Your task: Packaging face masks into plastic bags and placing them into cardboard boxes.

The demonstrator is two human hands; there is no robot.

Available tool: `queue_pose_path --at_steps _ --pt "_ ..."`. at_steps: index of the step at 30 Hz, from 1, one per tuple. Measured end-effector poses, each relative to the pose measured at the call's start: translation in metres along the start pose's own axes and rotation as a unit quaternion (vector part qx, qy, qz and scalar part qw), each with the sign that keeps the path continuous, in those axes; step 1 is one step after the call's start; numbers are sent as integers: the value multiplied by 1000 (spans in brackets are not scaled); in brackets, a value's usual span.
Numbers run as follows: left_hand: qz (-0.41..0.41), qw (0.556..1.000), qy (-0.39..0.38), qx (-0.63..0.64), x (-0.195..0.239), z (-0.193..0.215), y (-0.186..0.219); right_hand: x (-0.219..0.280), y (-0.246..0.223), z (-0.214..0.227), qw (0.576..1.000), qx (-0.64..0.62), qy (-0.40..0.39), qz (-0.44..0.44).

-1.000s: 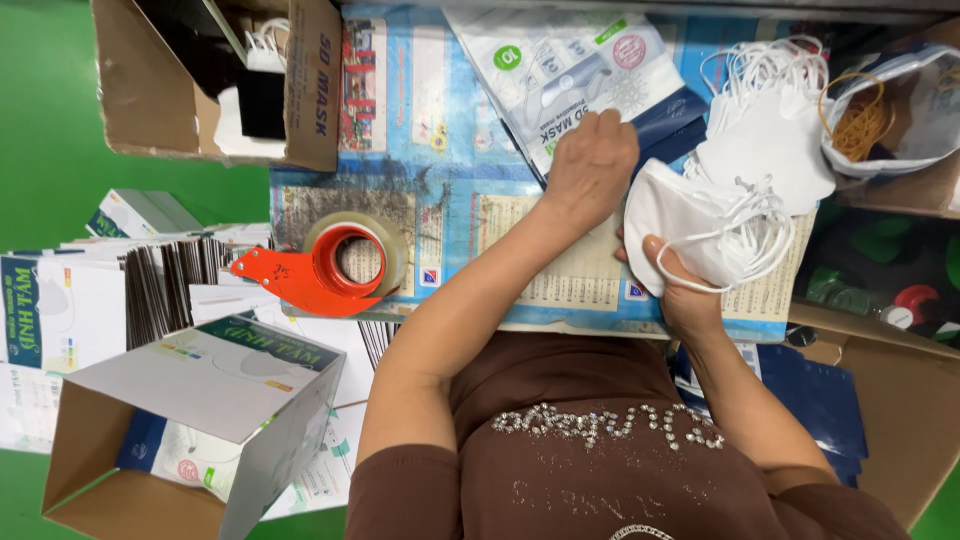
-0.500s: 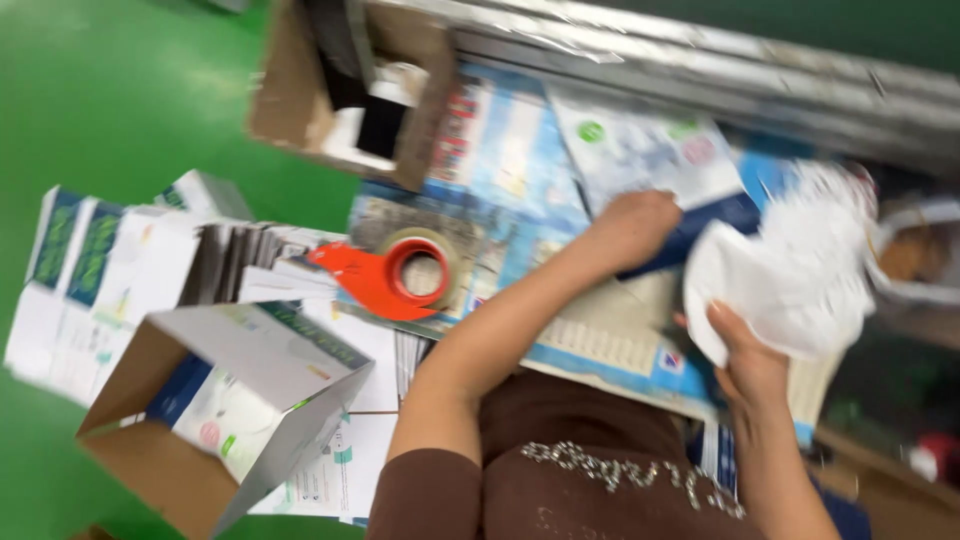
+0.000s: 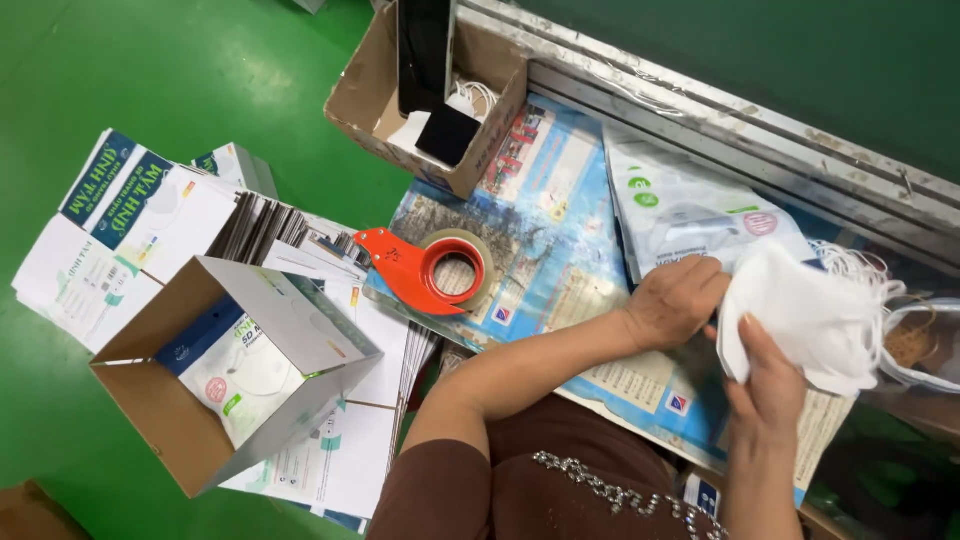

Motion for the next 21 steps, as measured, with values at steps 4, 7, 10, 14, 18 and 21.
queue_pose_path --at_steps 4,7,10,14,18,21 --pt "130 974 92 160 -21 54 -2 -18 9 -12 998 -2 -37 46" --pt "191 949 136 210 -16 74 1 8 11 -20 996 62 -41 49" --pt "115 973 140 140 -11 73 8 12 9 -31 997 33 -61 35" --pt "23 993 66 97 6 60 39 26 1 -22 994 -80 -41 67" --pt "83 975 41 201 0 69 34 46 -23 -46 976 70 -57 200" --pt "171 926 -8 337 0 58 20 61 -44 -70 932 224 -82 273"
Point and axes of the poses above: each hand's wrist, its own x-axis away from the middle knuckle, its own z-axis out of the back of the hand, y = z × x, the point moved 5 cm from there along -x, towards the middle knuckle, and after that the axes turned 4 degrees about -y, right-handed, at the moved point
